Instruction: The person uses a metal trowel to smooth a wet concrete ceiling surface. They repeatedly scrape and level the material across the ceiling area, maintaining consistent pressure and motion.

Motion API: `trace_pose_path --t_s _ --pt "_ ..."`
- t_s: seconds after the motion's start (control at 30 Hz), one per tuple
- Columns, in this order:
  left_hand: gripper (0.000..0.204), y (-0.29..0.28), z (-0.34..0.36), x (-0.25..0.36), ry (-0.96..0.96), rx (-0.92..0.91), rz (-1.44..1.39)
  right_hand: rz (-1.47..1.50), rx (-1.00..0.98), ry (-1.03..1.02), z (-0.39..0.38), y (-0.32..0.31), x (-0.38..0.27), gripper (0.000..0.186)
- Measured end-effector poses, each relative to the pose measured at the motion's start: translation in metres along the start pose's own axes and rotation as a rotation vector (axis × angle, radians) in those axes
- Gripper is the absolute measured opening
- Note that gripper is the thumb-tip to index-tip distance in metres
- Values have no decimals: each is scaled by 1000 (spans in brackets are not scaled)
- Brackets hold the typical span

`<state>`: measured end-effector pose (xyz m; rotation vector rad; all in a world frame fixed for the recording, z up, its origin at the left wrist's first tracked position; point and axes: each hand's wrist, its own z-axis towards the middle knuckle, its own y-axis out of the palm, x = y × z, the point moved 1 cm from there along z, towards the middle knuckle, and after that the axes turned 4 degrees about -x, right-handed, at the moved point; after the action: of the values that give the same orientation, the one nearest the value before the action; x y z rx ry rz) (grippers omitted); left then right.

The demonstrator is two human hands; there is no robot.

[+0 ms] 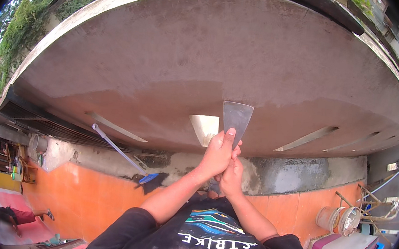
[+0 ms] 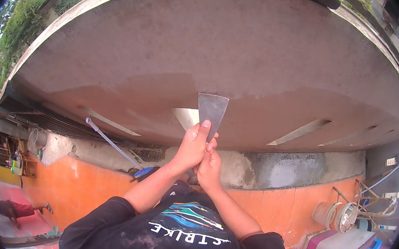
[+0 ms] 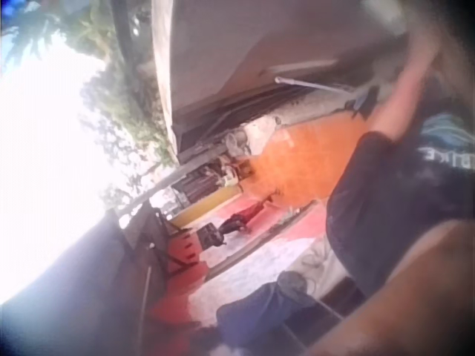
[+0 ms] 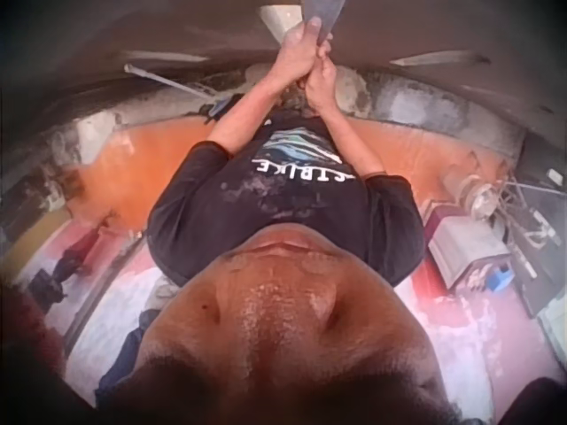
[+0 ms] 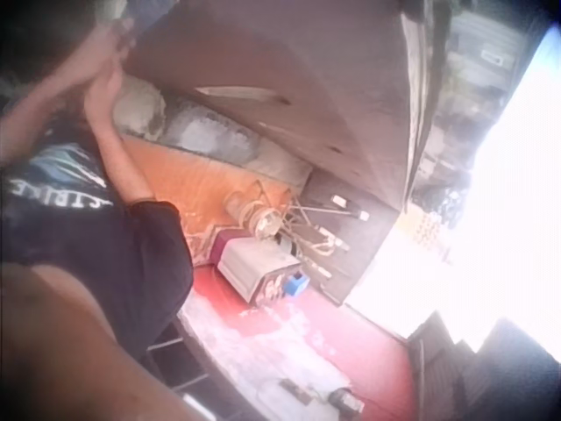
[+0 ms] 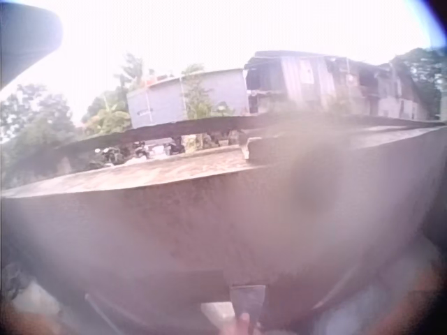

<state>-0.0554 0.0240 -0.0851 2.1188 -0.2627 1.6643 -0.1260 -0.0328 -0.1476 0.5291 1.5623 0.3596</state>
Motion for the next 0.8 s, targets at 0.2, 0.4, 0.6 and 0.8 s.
trace_pose_path --t_s 0.2,0.4,0.6,0.8 --pt "51 -4 6 11 -96 -8 62 53 13 -44 9 11 -2 28" --pt "53 -12 6 6 -16 -41 86 49 21 -79 11 11 12 26" --pt "57 -14 10 2 -3 -77 55 -17 -32 -214 21 4 15 30" --pt "54 0 -1 3 146 -33 105 79 -29 -126 14 -1 6 35"
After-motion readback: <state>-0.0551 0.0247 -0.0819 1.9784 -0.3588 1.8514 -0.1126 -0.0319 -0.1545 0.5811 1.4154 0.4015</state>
